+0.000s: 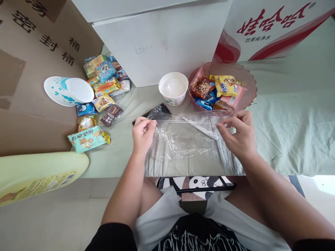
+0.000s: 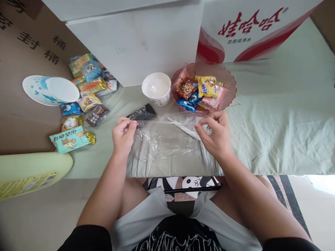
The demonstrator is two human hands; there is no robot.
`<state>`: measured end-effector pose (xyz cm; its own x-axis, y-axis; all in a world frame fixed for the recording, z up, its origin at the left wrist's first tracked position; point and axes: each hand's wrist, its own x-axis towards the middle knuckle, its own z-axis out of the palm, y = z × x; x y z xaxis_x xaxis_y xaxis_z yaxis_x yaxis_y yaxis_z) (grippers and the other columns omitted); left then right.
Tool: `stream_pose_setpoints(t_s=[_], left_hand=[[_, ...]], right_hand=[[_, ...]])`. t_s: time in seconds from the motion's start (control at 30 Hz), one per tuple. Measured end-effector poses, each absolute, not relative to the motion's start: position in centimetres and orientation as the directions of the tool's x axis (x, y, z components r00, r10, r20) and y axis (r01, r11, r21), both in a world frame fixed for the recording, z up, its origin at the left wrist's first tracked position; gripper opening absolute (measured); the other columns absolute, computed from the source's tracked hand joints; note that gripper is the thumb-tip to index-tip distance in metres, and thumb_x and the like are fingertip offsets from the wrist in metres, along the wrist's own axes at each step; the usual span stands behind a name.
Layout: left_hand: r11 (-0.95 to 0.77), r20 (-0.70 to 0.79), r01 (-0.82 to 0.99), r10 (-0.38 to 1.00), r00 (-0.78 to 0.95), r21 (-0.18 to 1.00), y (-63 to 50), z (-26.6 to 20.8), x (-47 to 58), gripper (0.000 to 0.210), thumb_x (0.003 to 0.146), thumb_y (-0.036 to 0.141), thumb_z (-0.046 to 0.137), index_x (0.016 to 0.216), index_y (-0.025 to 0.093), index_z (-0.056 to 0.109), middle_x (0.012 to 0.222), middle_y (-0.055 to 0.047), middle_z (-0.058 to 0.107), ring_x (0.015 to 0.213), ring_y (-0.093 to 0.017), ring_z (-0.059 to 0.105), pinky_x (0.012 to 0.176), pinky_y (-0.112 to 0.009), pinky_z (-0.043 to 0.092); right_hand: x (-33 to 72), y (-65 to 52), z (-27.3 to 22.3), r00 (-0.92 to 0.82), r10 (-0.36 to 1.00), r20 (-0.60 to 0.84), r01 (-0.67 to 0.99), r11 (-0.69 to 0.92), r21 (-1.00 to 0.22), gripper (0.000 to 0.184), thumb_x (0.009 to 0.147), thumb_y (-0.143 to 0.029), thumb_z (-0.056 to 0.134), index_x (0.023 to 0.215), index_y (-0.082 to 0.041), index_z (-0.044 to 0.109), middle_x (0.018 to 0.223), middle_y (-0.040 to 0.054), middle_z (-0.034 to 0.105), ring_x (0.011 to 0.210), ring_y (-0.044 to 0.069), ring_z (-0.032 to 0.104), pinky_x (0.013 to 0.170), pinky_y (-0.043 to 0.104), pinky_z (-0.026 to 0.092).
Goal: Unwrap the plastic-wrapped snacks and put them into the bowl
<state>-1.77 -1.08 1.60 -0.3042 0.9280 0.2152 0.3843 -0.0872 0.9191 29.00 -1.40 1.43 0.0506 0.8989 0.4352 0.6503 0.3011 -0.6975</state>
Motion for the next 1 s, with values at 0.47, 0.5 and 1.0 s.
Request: stream_pose_setpoints(t_s=[0.47, 0.5, 1.0], left_hand=[[0.153, -0.192, -0.153, 0.936, -0.293, 0.976, -0.7, 2.2, -1.6, 0.036, 0.062, 0.047, 0.087, 0.055, 0.017, 0.067, 0.065, -0.004, 0.071, 0.071, -0.017, 0.07, 0.071, -0.029, 0.056], [0.203, -0.231, -0.131, 0.939, -0.256, 0.97, -0.8, 2.3, -1.5, 0.04, 0.063, 0.048, 0.086, 0.052, 0.017, 0.065, 0.063, -0.005, 0.071, 0.067, -0.016, 0.068, 0.067, -0.027, 0.055], [0.306, -0.351, 0.314, 0.931, 0.097, 0.899, -1.5, 1.8, 0.1, 0.047, 0.083, 0.051, 0.07, 0.052, 0.016, 0.066, 0.046, -0.001, 0.055, 0.042, -0.008, 0.04, 0.045, -0.024, 0.025]], right_hand=[[30.6, -2.1, 4.0, -0.467, 0.844, -0.263, 0.085, -0.253, -0.964, 0.056, 0.083, -0.073, 0.068, 0.062, -0.023, 0.053, 0.036, -0.0087, 0.039, 0.029, 0.008, 0.029, 0.036, 0.026, 0.035], [31.1, -2.0, 4.3, -0.575, 0.769, -0.279, 0.052, -0.305, -0.951, 0.056, 0.082, -0.075, 0.067, 0.065, -0.023, 0.057, 0.035, -0.0093, 0.038, 0.029, 0.008, 0.03, 0.039, 0.028, 0.041], [24.6, -4.5, 1.0, -0.774, 0.589, -0.232, -0.013, -0.382, -0.924, 0.06, 0.092, -0.062, 0.063, 0.136, -0.023, 0.049, 0.124, 0.0129, 0.07, 0.103, 0.02, 0.073, 0.089, 0.04, 0.06]])
